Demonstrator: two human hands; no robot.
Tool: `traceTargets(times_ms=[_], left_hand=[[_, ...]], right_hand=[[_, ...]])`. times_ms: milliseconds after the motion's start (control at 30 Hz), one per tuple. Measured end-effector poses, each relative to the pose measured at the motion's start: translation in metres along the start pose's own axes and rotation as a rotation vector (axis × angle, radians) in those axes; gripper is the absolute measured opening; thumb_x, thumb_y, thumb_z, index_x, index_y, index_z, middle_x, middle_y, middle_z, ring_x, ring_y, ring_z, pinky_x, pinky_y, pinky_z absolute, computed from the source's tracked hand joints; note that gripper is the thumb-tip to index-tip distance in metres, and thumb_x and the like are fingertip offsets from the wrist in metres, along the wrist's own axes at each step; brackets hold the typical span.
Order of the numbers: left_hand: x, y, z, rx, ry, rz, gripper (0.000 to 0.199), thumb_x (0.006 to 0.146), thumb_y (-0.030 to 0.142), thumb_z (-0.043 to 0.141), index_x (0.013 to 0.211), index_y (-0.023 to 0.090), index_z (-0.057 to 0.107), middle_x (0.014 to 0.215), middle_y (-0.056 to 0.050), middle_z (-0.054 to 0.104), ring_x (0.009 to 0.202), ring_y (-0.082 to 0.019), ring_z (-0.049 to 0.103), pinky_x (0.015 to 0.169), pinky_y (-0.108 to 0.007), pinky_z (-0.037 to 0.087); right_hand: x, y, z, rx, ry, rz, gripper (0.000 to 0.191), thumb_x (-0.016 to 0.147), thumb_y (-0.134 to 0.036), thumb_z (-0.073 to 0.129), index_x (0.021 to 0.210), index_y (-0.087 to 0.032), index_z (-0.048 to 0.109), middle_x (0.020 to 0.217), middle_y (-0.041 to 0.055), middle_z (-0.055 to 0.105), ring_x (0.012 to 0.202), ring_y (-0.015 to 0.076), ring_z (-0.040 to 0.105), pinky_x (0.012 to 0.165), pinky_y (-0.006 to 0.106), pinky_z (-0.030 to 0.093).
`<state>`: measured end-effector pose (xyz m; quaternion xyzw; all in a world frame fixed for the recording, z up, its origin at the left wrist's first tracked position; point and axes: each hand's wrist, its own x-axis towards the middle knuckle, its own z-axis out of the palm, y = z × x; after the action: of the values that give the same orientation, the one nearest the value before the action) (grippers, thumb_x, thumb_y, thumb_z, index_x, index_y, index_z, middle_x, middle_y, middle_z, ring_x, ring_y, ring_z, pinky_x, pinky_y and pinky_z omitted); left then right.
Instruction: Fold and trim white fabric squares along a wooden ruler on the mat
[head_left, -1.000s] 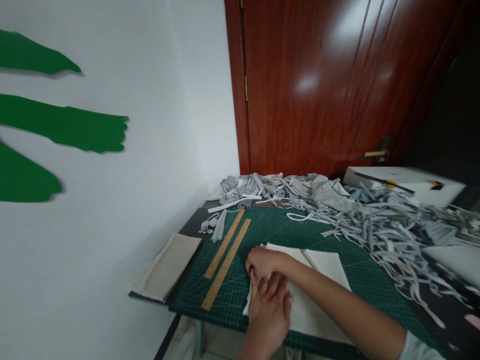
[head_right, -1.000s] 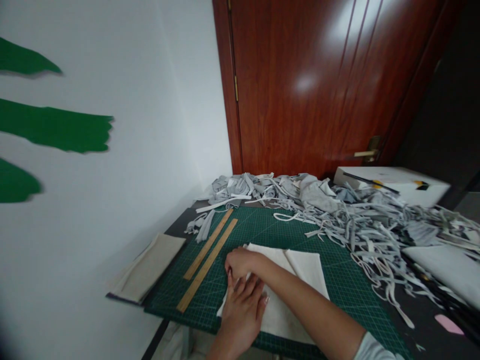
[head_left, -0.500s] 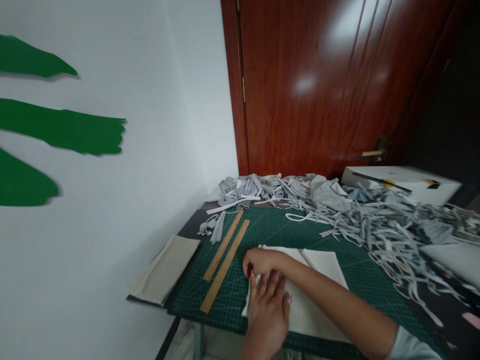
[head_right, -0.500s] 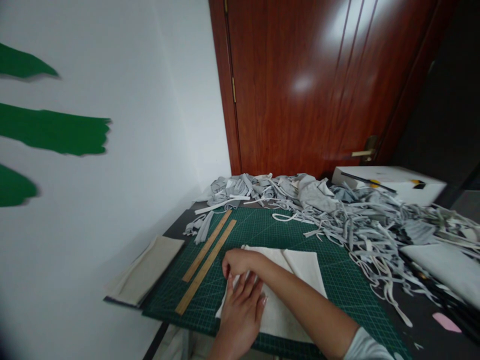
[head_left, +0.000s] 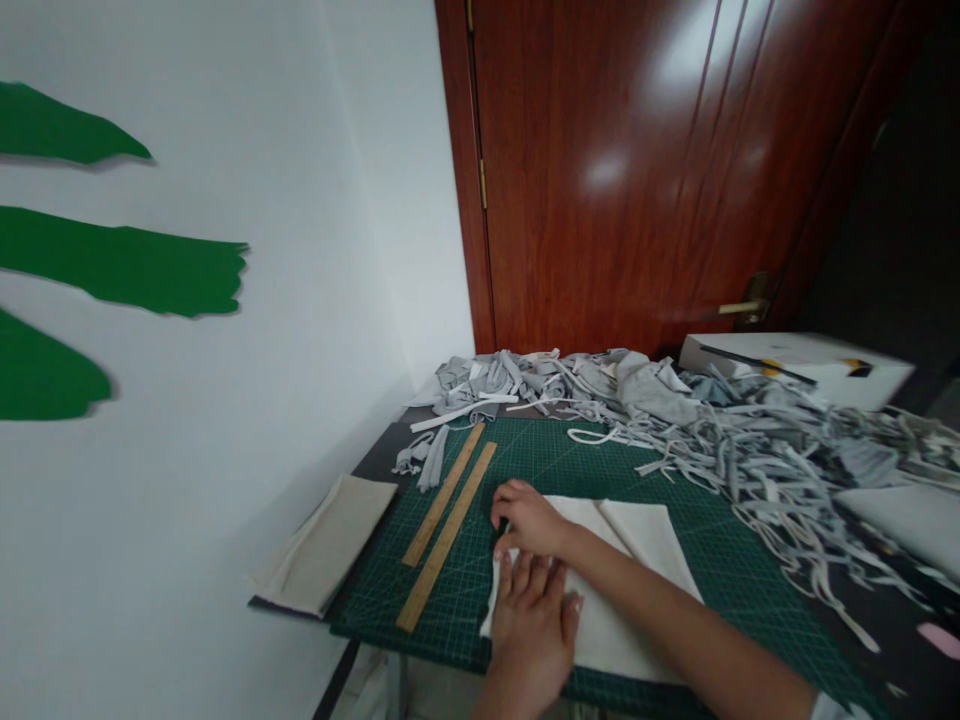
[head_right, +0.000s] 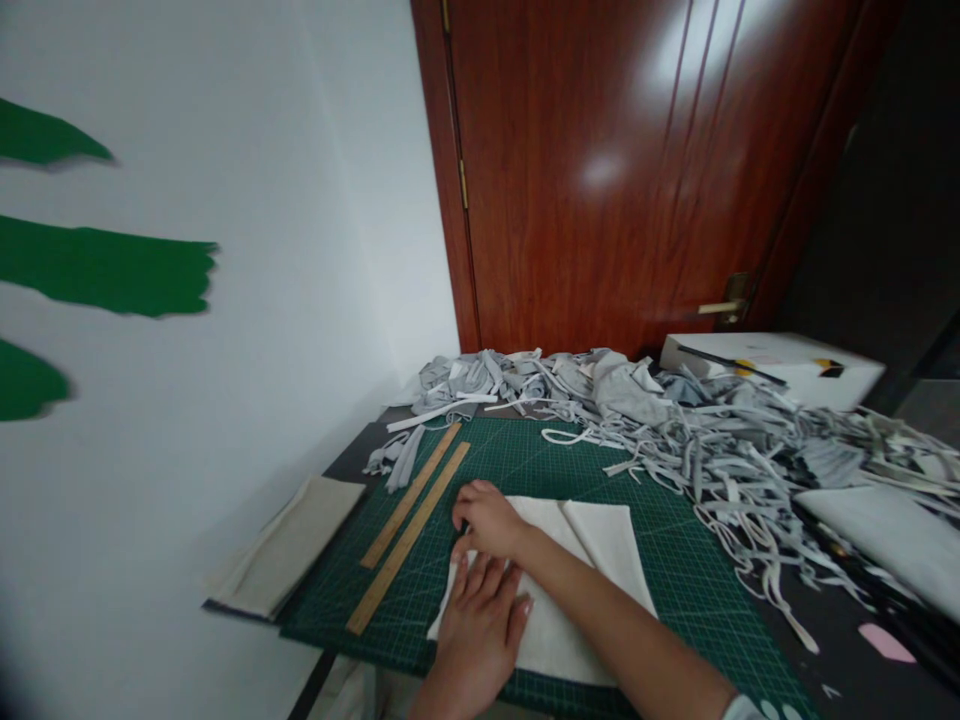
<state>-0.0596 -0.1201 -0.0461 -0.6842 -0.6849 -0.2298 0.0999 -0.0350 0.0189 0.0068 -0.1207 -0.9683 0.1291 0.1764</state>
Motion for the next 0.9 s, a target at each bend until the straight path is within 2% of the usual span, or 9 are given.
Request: traceTargets(times_ms=[167,267,367,467,533,633,700,767,900], left_hand=[[0.003,0.003,-0.011,-0.077,-0.143,-0.041,0.036,0.090,0.041,0.044,0.124,0.036,0.055,0.134,0.002,0.053,0.128,-0.026,0.040,0.111,-0.053,0.024],[0.006,0.003,-0.019,-0.094,-0.249,-0.051,0.041,0.091,0.039,0.043,0.131,0.035,0.049,0.142,0.002,0.044,0.135,-0.028,0.029,0.112,-0.055,0.020],[0.012,0.000,-0.026,-0.159,-0.310,-0.029,0.041,0.089,0.035,0.045,0.129,0.034,0.051,0.146,0.001,0.039,0.138,-0.027,0.023,0.112,-0.053,0.018],[0.026,-0.005,-0.035,-0.224,-0.357,0.017,0.028,0.086,0.027,0.049,0.107,0.026,0.067,0.136,-0.004,0.051,0.132,-0.025,0.034,0.109,-0.042,0.027],[0.041,-0.010,-0.043,-0.259,-0.422,-0.009,0.024,0.084,0.023,0.049,0.084,0.021,0.073,0.111,-0.006,0.066,0.115,-0.021,0.052,0.096,-0.032,0.039],[0.066,-0.021,-0.052,-0.256,-0.537,-0.166,0.018,0.076,0.022,0.056,0.067,0.018,0.071,0.076,-0.003,0.070,0.077,-0.017,0.063,0.071,-0.024,0.044],[0.082,-0.031,-0.055,-0.222,-0.537,-0.261,0.016,0.073,0.019,0.056,0.064,0.016,0.069,0.067,-0.003,0.068,0.069,-0.016,0.062,0.066,-0.023,0.042],[0.096,-0.039,-0.054,-0.196,-0.485,-0.341,0.017,0.076,0.019,0.053,0.071,0.015,0.069,0.071,-0.004,0.068,0.072,-0.017,0.062,0.067,-0.023,0.042],[0.120,-0.047,-0.040,-0.207,-0.418,-0.456,0.029,0.073,0.022,0.060,0.100,0.011,0.063,0.104,-0.010,0.065,0.097,-0.021,0.060,0.080,-0.024,0.042]], right_hand=[[-0.036,-0.016,0.006,-0.003,0.302,0.234,0.019,0.090,-0.022,0.048,0.084,-0.019,0.065,0.093,0.0055,0.060,0.091,0.0196,0.050,0.084,0.031,0.039],[-0.048,-0.014,0.007,0.027,0.351,0.460,0.022,0.088,-0.012,0.043,0.084,-0.017,0.064,0.088,0.0079,0.060,0.087,0.0204,0.052,0.083,0.030,0.041],[-0.055,-0.007,0.009,0.044,0.361,0.542,0.022,0.085,-0.011,0.043,0.084,-0.016,0.065,0.089,0.0090,0.062,0.088,0.0211,0.054,0.083,0.030,0.042],[-0.059,-0.001,0.011,0.087,0.344,0.464,0.025,0.089,-0.018,0.043,0.095,-0.018,0.068,0.099,0.0068,0.064,0.095,0.0200,0.055,0.088,0.031,0.041],[-0.060,0.001,0.012,0.102,0.310,0.402,0.029,0.091,-0.023,0.042,0.103,-0.021,0.068,0.110,0.0055,0.064,0.103,0.0196,0.054,0.094,0.032,0.038],[-0.062,0.002,0.012,0.047,0.229,0.356,0.035,0.093,-0.027,0.037,0.114,-0.022,0.065,0.126,0.0063,0.059,0.116,0.0209,0.049,0.102,0.034,0.033],[-0.066,0.002,0.011,-0.010,0.167,0.352,0.038,0.093,-0.031,0.038,0.124,-0.022,0.058,0.134,0.0076,0.052,0.124,0.0238,0.043,0.106,0.038,0.028],[-0.070,0.002,0.009,-0.050,0.108,0.368,0.043,0.092,-0.037,0.039,0.131,-0.023,0.051,0.141,0.0084,0.046,0.129,0.0270,0.037,0.108,0.043,0.023],[-0.078,0.004,0.003,-0.072,0.033,0.398,0.051,0.092,-0.046,0.035,0.136,-0.023,0.045,0.146,0.0090,0.038,0.135,0.0288,0.029,0.110,0.046,0.019]])
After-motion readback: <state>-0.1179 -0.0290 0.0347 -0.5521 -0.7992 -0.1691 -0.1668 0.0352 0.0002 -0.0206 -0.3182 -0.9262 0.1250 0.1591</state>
